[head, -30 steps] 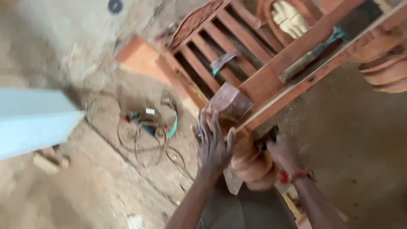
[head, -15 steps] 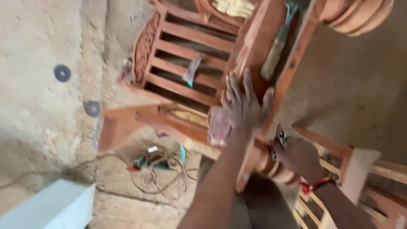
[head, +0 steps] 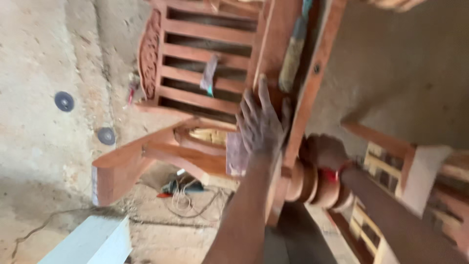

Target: The person is sanding the decorative legs and frame of a wooden chair with a piece of sandpaper and a sanding block.

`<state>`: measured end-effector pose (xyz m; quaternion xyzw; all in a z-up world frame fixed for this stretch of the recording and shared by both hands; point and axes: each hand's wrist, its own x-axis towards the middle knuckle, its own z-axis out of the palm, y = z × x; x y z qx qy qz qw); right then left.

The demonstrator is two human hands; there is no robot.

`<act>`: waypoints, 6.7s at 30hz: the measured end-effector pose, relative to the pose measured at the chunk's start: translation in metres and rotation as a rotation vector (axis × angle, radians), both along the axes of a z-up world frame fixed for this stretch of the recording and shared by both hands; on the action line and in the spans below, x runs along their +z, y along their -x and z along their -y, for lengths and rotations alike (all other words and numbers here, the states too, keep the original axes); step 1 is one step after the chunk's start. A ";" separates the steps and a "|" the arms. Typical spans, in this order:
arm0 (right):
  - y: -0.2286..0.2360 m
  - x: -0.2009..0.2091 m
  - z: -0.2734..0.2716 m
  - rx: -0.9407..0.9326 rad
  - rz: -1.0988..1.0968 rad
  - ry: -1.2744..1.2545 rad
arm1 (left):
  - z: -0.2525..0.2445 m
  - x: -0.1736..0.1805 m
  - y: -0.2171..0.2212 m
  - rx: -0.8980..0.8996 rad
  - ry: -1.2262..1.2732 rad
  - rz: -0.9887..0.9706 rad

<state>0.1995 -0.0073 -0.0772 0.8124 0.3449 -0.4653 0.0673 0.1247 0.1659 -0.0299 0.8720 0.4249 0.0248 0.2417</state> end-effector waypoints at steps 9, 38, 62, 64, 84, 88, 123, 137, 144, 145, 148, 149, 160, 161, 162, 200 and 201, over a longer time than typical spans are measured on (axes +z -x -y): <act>0.010 0.015 -0.001 0.106 0.090 0.141 | -0.001 -0.001 -0.001 -0.003 -0.003 0.004; 0.083 0.079 0.027 -0.171 0.758 -0.522 | -0.010 -0.002 -0.015 -0.048 -0.041 -0.004; 0.082 0.058 0.043 -0.358 0.375 -0.060 | -0.005 0.004 -0.009 -0.054 -0.028 0.033; 0.068 0.052 0.029 -0.314 0.289 0.084 | -0.004 0.008 0.003 -0.072 0.033 0.003; 0.010 -0.014 0.004 0.061 0.051 0.052 | -0.007 -0.015 0.000 -0.070 -0.080 0.043; -0.010 -0.018 0.030 0.169 0.026 0.074 | -0.005 -0.012 0.003 -0.001 -0.040 0.012; -0.020 -0.021 0.032 0.445 -0.125 -0.165 | -0.003 -0.008 -0.002 0.007 -0.096 0.110; -0.008 -0.003 0.016 0.090 -0.205 0.086 | 0.002 -0.005 -0.004 -0.021 -0.082 0.032; -0.008 -0.019 0.011 -0.212 -0.321 0.090 | 0.004 -0.010 -0.004 -0.037 -0.150 0.021; -0.015 -0.025 -0.004 -0.353 -0.409 0.156 | -0.001 -0.010 -0.009 -0.038 -0.164 0.034; -0.022 -0.024 -0.015 -0.173 -0.380 0.105 | 0.000 -0.008 -0.010 -0.072 -0.127 -0.027; -0.025 -0.018 -0.008 -0.178 -0.380 0.108 | 0.002 -0.008 -0.009 -0.057 -0.151 0.007; -0.024 -0.029 -0.010 -0.189 -0.419 0.163 | 0.003 -0.017 -0.010 -0.047 -0.002 -0.097; -0.033 -0.020 -0.005 -0.193 -0.419 0.160 | 0.005 -0.015 -0.007 -0.046 -0.084 -0.050; -0.046 -0.006 0.009 -0.250 -0.531 0.136 | 0.003 -0.014 -0.008 -0.045 -0.165 -0.003; -0.016 -0.047 -0.007 -0.376 -0.360 0.028 | -0.001 -0.004 -0.018 -0.057 -0.102 0.022; -0.016 -0.049 -0.005 -0.267 -0.337 -0.073 | -0.004 -0.003 -0.019 -0.067 -0.091 0.032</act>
